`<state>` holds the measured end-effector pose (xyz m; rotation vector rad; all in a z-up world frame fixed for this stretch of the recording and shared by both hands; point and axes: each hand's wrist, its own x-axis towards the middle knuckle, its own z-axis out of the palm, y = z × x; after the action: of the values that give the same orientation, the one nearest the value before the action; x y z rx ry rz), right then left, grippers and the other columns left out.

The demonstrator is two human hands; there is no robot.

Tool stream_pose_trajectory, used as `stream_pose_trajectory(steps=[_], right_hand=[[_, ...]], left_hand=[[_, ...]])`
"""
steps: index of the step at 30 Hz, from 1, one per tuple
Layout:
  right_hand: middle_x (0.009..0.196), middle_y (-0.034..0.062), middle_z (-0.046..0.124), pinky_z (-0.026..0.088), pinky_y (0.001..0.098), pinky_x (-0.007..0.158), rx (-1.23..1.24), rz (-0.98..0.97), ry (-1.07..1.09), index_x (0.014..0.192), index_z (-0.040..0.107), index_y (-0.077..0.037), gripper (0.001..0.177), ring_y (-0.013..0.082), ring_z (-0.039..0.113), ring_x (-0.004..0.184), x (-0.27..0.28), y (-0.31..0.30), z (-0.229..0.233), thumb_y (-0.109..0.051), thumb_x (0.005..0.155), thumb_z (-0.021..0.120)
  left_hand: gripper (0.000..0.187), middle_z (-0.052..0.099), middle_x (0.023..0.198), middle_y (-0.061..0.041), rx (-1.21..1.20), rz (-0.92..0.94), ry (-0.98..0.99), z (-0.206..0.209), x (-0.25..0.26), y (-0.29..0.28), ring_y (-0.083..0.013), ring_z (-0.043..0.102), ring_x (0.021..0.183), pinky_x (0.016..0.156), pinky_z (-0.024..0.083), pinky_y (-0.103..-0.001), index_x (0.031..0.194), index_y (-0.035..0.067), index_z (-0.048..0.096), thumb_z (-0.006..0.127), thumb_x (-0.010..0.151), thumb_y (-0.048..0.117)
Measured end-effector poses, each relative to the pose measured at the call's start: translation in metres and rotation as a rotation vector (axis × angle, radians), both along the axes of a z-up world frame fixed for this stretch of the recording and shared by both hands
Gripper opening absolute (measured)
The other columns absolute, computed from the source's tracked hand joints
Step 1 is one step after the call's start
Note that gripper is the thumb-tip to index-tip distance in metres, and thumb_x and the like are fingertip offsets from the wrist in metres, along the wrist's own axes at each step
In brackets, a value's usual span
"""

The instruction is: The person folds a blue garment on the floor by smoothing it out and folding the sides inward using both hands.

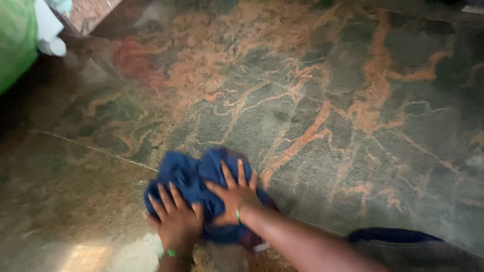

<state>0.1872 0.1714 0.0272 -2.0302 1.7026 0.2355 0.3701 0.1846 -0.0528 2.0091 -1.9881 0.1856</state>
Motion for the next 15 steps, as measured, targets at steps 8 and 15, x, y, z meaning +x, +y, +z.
stream_pose_trajectory(steps=[8, 15], right_hand=[[0.172, 0.0077, -0.018, -0.002, 0.0810, 0.112, -0.001, -0.059, 0.013, 0.159, 0.014, -0.053, 0.125, 0.0505, -0.023, 0.152, 0.004, -0.132, 0.003, -0.075, 0.057, 0.082], [0.172, 0.0038, -0.016, -0.002, 0.0793, 0.114, -0.033, -0.126, 0.049, 0.159, 0.013, -0.054, 0.116, 0.0472, -0.018, 0.154, 0.009, -0.245, 0.000, -0.081, 0.063, 0.073]], left_hand=[[0.087, 0.029, 0.167, -0.025, -0.049, -0.018, 0.005, -0.007, 0.015, -0.140, -0.0516, 0.024, 0.152, 0.117, 0.015, -0.074, 0.159, 0.002, 0.037, 0.050, 0.088, 0.051], [0.088, 0.009, 0.167, -0.025, 0.212, -0.106, 0.067, 0.000, 0.039, -0.297, -0.0539, 0.006, 0.149, 0.113, 0.004, -0.071, 0.160, 0.003, 0.020, 0.039, 0.091, 0.054]])
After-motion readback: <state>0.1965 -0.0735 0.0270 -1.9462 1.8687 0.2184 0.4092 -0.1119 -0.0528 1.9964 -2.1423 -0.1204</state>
